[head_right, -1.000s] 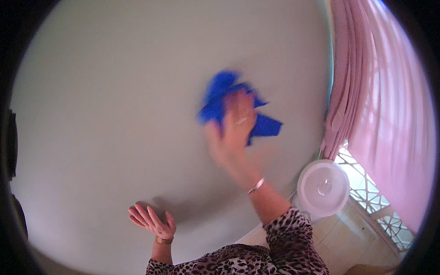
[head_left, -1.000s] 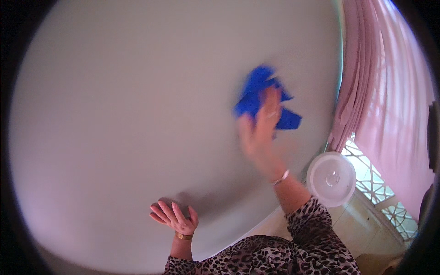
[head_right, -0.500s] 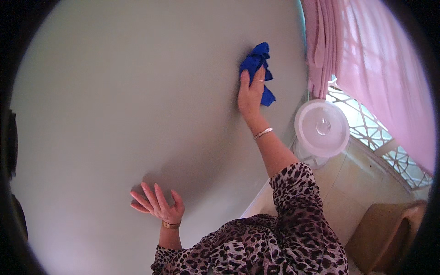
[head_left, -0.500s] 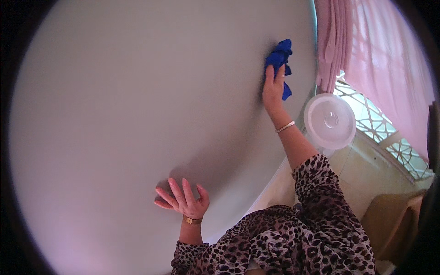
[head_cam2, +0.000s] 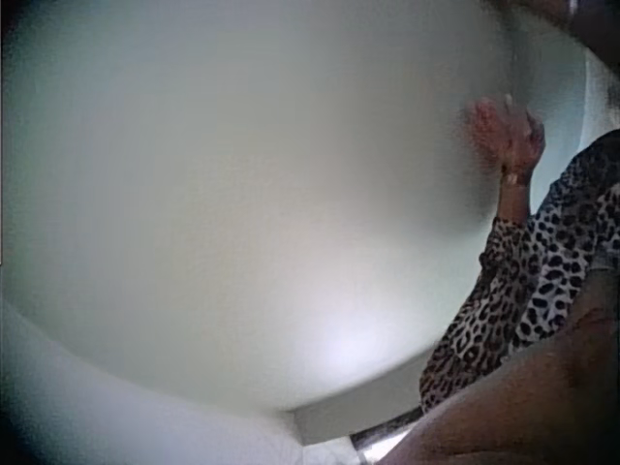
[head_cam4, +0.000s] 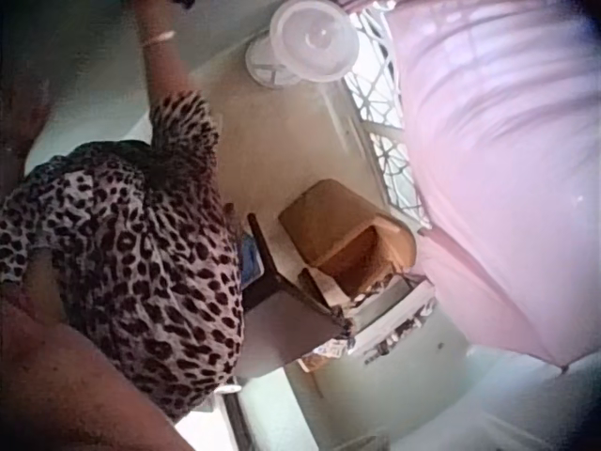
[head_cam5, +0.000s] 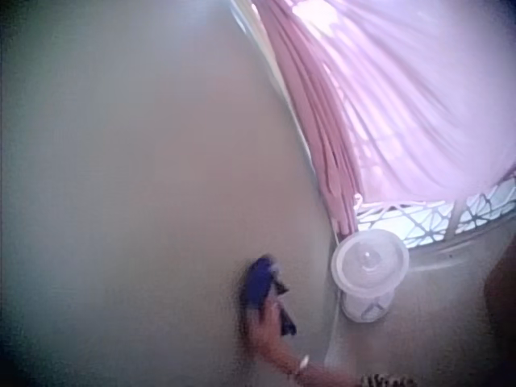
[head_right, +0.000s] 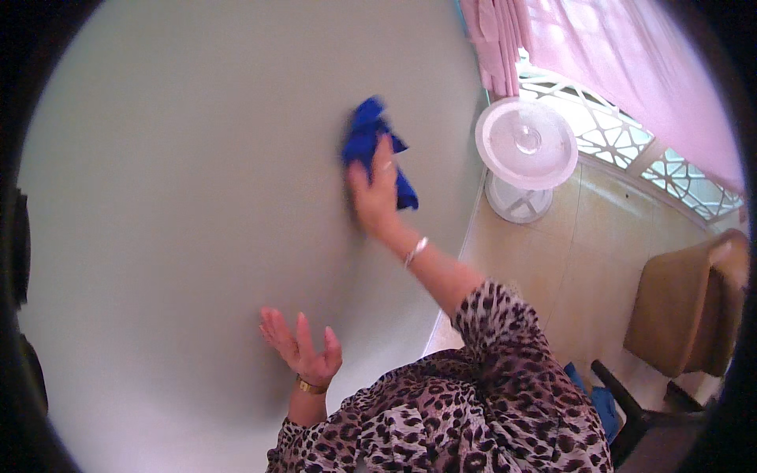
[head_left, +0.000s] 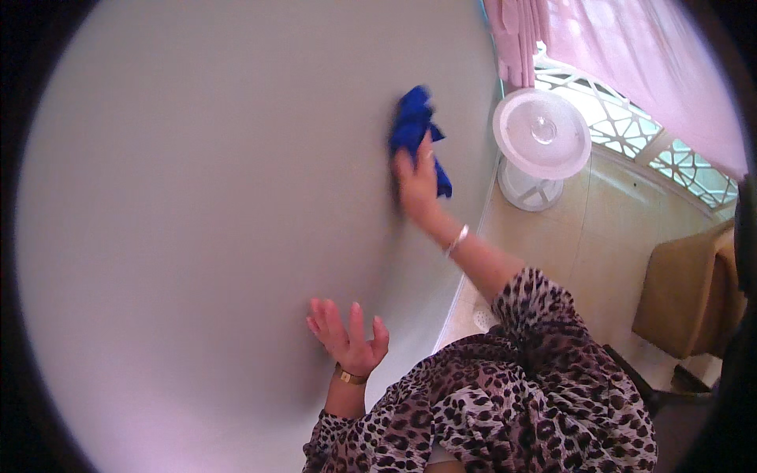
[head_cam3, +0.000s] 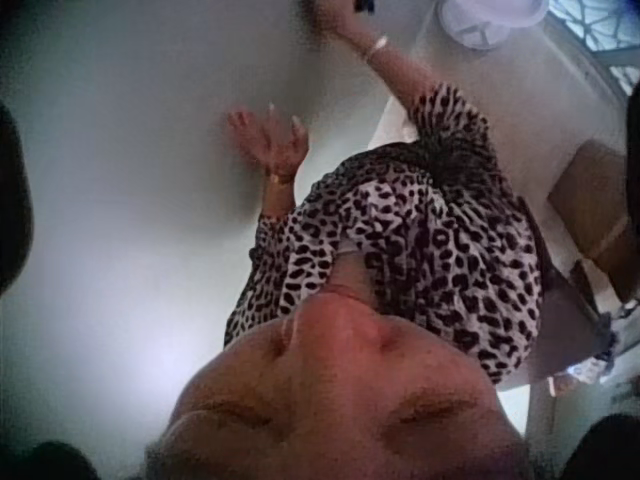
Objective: The person wipes a wall and a chair with a blue cloth, then folds a plaid shirt on a table.
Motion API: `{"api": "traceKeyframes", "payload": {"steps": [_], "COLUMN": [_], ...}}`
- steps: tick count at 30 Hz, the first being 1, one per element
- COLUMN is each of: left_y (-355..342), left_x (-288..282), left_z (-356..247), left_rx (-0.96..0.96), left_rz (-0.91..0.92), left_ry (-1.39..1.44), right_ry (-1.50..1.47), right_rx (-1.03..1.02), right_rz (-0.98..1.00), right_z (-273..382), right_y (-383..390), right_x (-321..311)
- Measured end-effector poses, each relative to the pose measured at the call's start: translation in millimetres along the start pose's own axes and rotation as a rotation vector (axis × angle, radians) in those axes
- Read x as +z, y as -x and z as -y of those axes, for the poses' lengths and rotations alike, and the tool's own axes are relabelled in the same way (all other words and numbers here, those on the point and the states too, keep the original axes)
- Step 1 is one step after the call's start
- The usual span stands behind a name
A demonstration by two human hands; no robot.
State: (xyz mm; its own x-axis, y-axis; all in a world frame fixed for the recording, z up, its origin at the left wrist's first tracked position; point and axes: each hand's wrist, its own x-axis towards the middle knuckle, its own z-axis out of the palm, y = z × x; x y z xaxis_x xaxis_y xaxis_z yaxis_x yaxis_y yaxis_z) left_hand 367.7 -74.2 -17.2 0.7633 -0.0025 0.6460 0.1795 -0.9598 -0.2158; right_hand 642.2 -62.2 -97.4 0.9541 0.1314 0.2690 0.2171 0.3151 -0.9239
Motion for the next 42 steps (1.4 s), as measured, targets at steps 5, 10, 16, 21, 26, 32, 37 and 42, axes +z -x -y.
{"api": "traceKeyframes", "payload": {"steps": [5,10,16,21,26,32,37,42], "left_y": [38,68,85,87,116,131,131,121], "left_x": [16,35,43,51,61,70,58,58], "left_z": [-5,-1,-2,-1,4,7,0,-5], "left_rx": [-0.015,0.025,0.054,0.091,0.097,0.012,-0.023,-0.033], "left_rz": [0.126,0.155,0.217,0.269,0.402,0.366,0.254,0.342], "left_ry": [0.146,0.188,0.124,0.134,0.143,0.328,0.424,0.291], "right_ry": [0.054,0.019,0.145,-0.102,-0.285,-0.436,-0.077,-0.298], "right_rx": [0.096,-0.493,-0.109,0.696,1.223,1.088,0.219,0.542], "right_rz": [-0.115,0.164,0.093,-0.368,-0.376,-0.314,-0.032,-0.036], "right_z": [-47,-37,-88,-189,-166,-73,-14,-77], "right_y": [8,202,180,134,253,181,157,310], "right_x": [-9,5,-21,-45,-30,-6,9,9]}}
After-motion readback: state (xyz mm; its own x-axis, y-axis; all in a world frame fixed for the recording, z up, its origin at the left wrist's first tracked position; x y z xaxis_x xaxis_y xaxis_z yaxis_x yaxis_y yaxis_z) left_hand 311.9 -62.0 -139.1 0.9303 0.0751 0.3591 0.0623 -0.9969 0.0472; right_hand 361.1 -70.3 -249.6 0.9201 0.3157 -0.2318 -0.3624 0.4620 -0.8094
